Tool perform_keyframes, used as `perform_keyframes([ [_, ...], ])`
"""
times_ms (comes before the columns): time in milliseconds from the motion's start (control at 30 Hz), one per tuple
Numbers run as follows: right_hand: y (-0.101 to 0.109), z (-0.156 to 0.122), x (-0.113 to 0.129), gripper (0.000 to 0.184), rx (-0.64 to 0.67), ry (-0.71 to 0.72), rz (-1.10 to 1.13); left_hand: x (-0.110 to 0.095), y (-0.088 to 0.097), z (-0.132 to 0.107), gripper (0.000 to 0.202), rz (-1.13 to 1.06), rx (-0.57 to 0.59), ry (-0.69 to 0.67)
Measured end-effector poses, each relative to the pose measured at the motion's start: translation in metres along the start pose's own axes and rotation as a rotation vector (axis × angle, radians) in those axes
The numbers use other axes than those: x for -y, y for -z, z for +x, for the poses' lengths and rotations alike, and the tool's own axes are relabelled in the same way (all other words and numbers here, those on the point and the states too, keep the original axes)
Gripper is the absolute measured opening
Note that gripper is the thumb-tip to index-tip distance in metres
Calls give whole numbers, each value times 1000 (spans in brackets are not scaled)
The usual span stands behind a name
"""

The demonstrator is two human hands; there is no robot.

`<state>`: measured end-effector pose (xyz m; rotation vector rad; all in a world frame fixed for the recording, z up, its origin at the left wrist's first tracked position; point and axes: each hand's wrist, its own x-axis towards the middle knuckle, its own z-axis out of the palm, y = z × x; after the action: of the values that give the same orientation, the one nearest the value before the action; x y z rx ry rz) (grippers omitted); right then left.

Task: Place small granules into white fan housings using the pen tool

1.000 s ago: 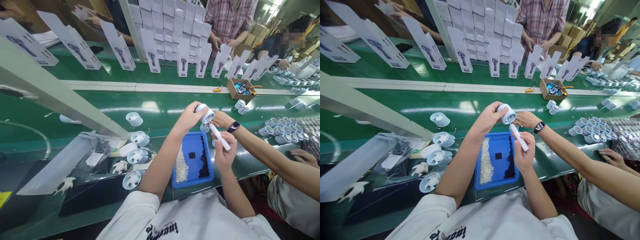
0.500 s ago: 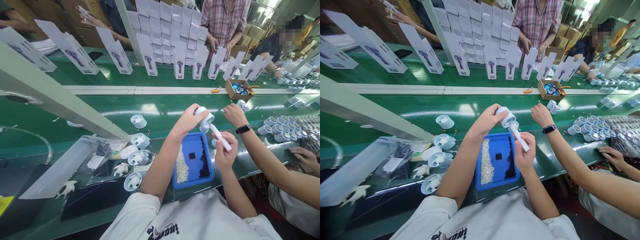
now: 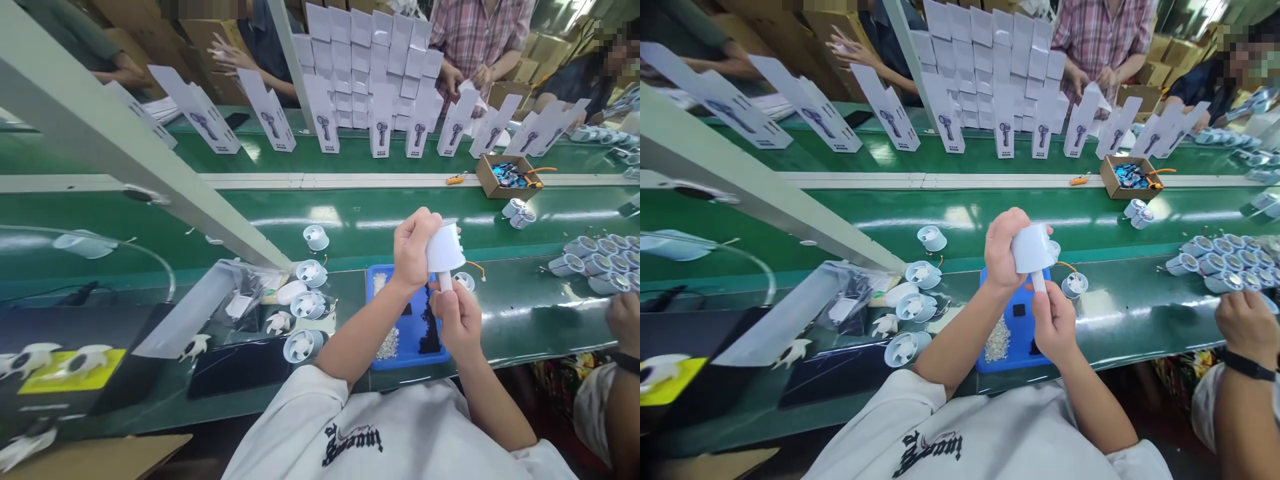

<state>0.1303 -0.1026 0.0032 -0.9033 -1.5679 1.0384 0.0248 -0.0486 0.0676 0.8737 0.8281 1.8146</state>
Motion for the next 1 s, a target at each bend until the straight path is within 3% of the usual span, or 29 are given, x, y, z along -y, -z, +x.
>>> perform_keyframes([
  [133, 1, 19, 8, 38, -36, -23, -36, -4, 8, 8, 36, 162, 40, -84],
  [233, 6, 34, 2, 37, -29, -54, -172, -1, 21, 24, 36, 364, 153, 40],
  [300, 9, 36, -8, 33, 16, -87, -263, 6, 36, 39, 38, 489, 123, 131],
  [433, 9, 21, -27, 26, 48, -164, -344, 29, 71, 64, 46, 913, 32, 180],
  [567, 1, -1, -35, 15, 36, -103, -304, 46, 94, 74, 44, 1288, 208, 306],
  [667, -5, -12, -40, 16, 62, -31, -237, 46, 97, 76, 44, 1336, 298, 308],
  [733, -7, -18, -45, 19, 99, -61, -179, 41, 95, 77, 41, 1295, 241, 238],
  [833, -7, -25, -54, 24, 156, -131, -133, 31, 100, 77, 33, 1324, -22, 185],
  [933, -7, -28, -59, 26, 173, -120, -147, 22, 115, 75, 40, 1437, -314, 279],
  [1000, -7, -28, -60, 26, 173, -102, -155, 19, 128, 74, 55, 1483, -378, 393],
])
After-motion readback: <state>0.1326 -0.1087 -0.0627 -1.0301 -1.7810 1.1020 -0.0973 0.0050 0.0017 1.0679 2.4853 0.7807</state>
